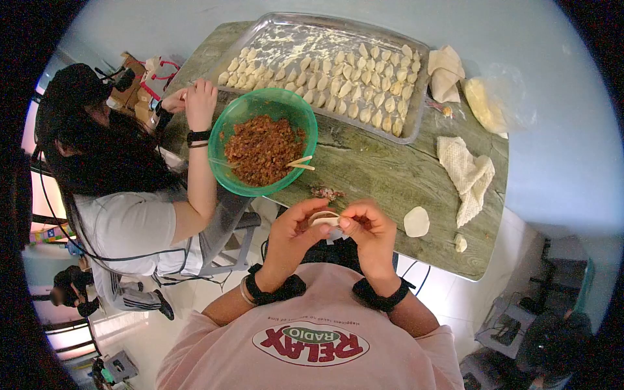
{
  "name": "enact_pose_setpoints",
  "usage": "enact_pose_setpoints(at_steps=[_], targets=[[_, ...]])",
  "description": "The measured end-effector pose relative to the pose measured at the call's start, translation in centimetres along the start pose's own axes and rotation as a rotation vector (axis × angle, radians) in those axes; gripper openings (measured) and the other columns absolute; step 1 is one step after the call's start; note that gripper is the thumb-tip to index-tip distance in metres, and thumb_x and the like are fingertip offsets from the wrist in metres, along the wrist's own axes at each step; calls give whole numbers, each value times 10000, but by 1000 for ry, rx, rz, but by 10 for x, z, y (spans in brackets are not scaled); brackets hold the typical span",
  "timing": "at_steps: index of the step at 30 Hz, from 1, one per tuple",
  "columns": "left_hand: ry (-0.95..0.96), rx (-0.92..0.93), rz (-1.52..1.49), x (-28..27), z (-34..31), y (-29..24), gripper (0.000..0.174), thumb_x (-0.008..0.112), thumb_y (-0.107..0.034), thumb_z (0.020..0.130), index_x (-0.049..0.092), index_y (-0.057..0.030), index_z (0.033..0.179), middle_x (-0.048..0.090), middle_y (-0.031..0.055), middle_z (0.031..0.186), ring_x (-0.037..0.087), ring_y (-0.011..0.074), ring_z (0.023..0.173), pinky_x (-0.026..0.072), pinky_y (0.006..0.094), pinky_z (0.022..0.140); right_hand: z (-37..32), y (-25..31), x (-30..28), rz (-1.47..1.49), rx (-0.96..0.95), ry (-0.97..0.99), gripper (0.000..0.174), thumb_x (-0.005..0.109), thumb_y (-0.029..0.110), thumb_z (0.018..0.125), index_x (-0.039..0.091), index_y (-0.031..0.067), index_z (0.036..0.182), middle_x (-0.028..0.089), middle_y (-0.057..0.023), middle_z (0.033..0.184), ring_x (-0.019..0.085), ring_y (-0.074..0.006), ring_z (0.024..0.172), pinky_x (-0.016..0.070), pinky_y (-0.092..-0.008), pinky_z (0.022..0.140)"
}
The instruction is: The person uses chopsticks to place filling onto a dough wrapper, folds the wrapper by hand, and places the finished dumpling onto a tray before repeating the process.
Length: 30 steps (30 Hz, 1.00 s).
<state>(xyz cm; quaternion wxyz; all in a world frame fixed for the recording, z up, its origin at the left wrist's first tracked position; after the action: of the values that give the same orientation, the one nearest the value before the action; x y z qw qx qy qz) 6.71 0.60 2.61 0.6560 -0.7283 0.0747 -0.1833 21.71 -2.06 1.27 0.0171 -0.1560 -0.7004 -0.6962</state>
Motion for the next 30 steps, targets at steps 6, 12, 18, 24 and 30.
enact_pose_setpoints(at_steps=[6, 12, 18, 24, 30], targets=[[-7, -62, -53, -5, -2, 4, 275, 593, -53, 857, 536, 17, 1116, 618, 88, 1002, 613, 124, 859, 511, 235, 737, -1, 10, 7, 78, 93, 25, 151, 642, 95, 831, 625, -5, 942, 578, -29, 879, 542, -84, 772, 441, -215, 682], [-40, -20, -135, 0, -2, -2, 252, 615, -37, 836, 557, 15, 1076, 623, 79, 988, 607, 118, 855, 504, 232, 734, -1, 8, 2, 26, 19, 26, 159, 622, 103, 848, 622, -31, 934, 596, -57, 873, 558, -100, 736, 454, -214, 650], [-64, -76, -227, -6, -2, 5, 204, 617, -18, 826, 585, 17, 1025, 617, 89, 976, 606, 139, 890, 503, 237, 772, -3, 10, 1, 77, 7, 7, 140, 609, 71, 849, 614, -35, 941, 598, -74, 856, 581, -120, 686, 484, -231, 630], [-137, 89, 66, -7, -1, -6, 115, 650, -37, 807, 652, 0, 916, 566, 25, 837, 555, 75, 718, 439, 182, 617, -6, 15, 2, 41, 13, 16, 135, 613, 60, 842, 605, -31, 942, 605, -86, 844, 608, -137, 690, 511, -240, 606], [-142, 56, 80, -6, -1, -8, 83, 667, -33, 786, 650, -10, 865, 557, 9, 787, 522, 66, 698, 411, 185, 610, -8, 17, 1, -16, -2, -6, 128, 620, 84, 843, 598, -26, 905, 606, -86, 826, 608, -133, 694, 510, -232, 600]])
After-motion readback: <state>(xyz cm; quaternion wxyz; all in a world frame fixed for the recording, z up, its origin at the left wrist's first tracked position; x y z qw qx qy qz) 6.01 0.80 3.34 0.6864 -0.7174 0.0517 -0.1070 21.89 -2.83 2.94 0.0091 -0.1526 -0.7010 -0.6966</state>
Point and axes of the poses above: each hand's wrist, its own z-axis towards the middle knuckle, its own x-axis out of the palm, y = z × x, the point moved 2 cm from there along z, towards the middle knuckle
